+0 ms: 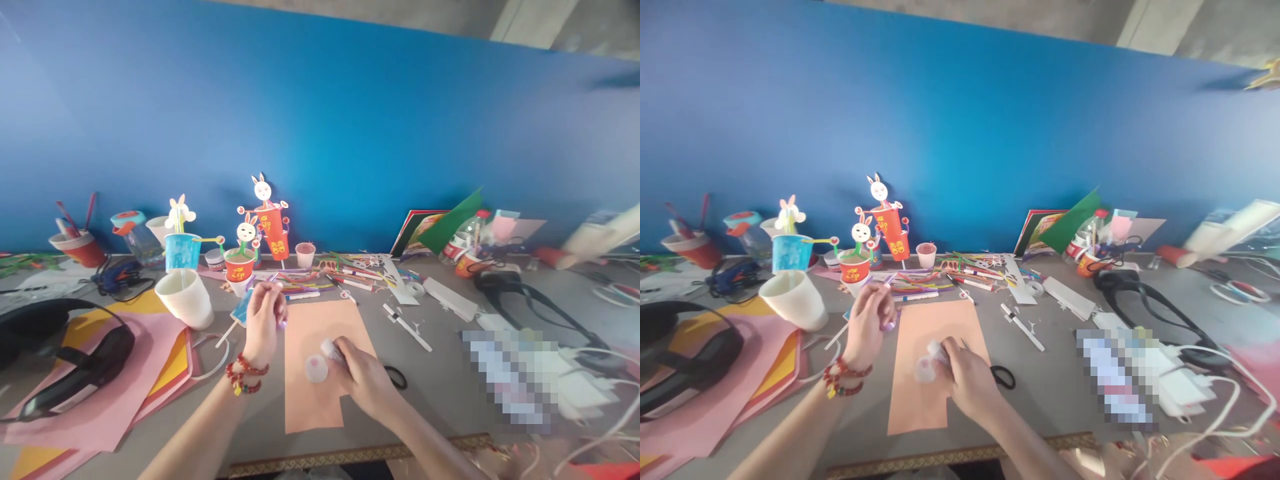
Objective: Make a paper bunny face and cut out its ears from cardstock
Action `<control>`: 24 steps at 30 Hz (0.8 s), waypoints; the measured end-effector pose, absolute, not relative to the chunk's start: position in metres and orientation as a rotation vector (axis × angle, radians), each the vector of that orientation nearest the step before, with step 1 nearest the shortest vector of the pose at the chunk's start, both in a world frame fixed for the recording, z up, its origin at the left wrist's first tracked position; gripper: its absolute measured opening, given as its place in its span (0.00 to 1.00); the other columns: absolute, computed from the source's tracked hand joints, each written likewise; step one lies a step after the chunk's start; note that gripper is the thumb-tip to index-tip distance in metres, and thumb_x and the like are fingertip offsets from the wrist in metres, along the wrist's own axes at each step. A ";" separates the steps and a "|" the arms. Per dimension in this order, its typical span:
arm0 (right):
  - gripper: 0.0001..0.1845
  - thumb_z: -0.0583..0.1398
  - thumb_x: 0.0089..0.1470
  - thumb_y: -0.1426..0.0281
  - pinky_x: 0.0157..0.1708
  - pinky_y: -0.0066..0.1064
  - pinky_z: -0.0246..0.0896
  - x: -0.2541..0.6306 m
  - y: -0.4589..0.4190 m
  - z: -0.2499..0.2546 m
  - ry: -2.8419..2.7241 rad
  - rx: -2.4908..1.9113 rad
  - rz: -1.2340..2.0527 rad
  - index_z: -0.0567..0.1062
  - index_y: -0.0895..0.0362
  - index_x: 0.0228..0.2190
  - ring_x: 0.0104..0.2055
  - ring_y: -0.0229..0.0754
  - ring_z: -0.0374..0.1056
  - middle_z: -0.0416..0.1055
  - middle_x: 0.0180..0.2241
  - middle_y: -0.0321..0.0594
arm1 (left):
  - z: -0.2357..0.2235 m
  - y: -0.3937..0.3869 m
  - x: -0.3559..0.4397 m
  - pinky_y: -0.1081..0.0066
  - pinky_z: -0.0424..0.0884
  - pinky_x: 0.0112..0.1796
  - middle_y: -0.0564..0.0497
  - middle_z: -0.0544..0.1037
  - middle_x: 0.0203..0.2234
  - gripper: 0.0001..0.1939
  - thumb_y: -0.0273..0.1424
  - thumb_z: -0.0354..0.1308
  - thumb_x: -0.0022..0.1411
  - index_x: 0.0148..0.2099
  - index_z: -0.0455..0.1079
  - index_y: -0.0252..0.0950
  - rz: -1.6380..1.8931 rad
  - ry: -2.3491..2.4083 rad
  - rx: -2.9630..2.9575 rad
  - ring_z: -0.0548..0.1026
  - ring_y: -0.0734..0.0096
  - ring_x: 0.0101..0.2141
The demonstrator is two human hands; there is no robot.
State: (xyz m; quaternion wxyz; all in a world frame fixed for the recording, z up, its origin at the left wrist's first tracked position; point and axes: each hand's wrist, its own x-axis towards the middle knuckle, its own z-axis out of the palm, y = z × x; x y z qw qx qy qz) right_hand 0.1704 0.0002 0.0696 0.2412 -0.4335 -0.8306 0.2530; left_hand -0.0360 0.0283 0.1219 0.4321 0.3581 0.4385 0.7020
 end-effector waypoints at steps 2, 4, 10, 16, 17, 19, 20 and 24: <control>0.10 0.51 0.67 0.61 0.29 0.29 0.59 0.176 0.003 0.070 -2.182 -1.145 0.822 0.68 0.52 0.40 0.30 0.42 0.70 0.73 0.31 0.37 | 0.110 0.024 -0.046 0.78 0.55 0.18 0.63 0.60 0.14 0.14 0.39 0.64 0.56 0.31 0.63 0.39 1.621 1.178 0.999 0.59 0.79 0.15; 0.13 0.50 0.67 0.58 0.31 0.28 0.61 0.177 0.006 0.070 -2.097 -1.123 0.917 0.70 0.51 0.42 0.31 0.42 0.70 0.73 0.31 0.36 | 0.096 0.015 -0.054 0.78 0.55 0.19 0.62 0.61 0.13 0.14 0.39 0.65 0.56 0.29 0.65 0.38 1.525 1.263 1.080 0.60 0.79 0.16; 0.18 0.50 0.68 0.57 0.39 0.30 0.66 0.169 0.007 0.060 -1.974 -1.051 1.077 0.72 0.50 0.51 0.42 0.44 0.72 0.77 0.43 0.41 | 0.081 -0.003 -0.069 0.75 0.60 0.25 0.59 0.68 0.16 0.12 0.38 0.60 0.60 0.29 0.66 0.38 1.381 1.432 1.271 0.64 0.75 0.20; 0.14 0.59 0.62 0.56 0.31 0.27 0.61 0.170 0.011 0.046 -1.800 -1.060 1.193 0.71 0.54 0.38 0.32 0.39 0.68 0.73 0.31 0.36 | 0.086 -0.005 -0.067 0.71 0.66 0.29 0.52 0.78 0.23 0.12 0.40 0.57 0.63 0.31 0.67 0.38 1.299 1.459 1.376 0.73 0.68 0.26; 0.14 0.61 0.59 0.56 0.30 0.26 0.61 0.171 0.012 0.046 -1.748 -1.047 1.205 0.71 0.55 0.37 0.31 0.39 0.67 0.73 0.30 0.35 | 0.086 -0.005 -0.068 0.71 0.66 0.30 0.52 0.78 0.23 0.13 0.40 0.57 0.64 0.31 0.67 0.38 1.297 1.458 1.388 0.74 0.67 0.27; 0.16 0.65 0.54 0.57 0.29 0.27 0.61 0.171 0.012 0.047 -1.628 -1.023 1.232 0.73 0.55 0.37 0.31 0.39 0.67 0.73 0.30 0.36 | 0.085 -0.005 -0.069 0.71 0.67 0.30 0.52 0.78 0.23 0.13 0.40 0.56 0.64 0.31 0.66 0.38 1.298 1.456 1.413 0.75 0.66 0.28; 0.17 0.66 0.53 0.57 0.29 0.27 0.61 0.172 0.012 0.049 -1.570 -1.017 1.244 0.75 0.56 0.37 0.31 0.40 0.68 0.74 0.31 0.37 | 0.084 -0.005 -0.070 0.71 0.68 0.30 0.52 0.78 0.23 0.13 0.39 0.55 0.65 0.31 0.66 0.38 1.304 1.460 1.424 0.75 0.67 0.28; 0.18 0.66 0.51 0.56 0.27 0.28 0.62 0.172 0.008 0.061 -1.428 -1.030 1.214 0.78 0.55 0.39 0.31 0.41 0.69 0.76 0.34 0.41 | 0.090 -0.010 -0.069 0.71 0.65 0.26 0.50 0.78 0.32 0.10 0.39 0.56 0.64 0.35 0.69 0.37 1.345 1.497 1.479 0.70 0.71 0.24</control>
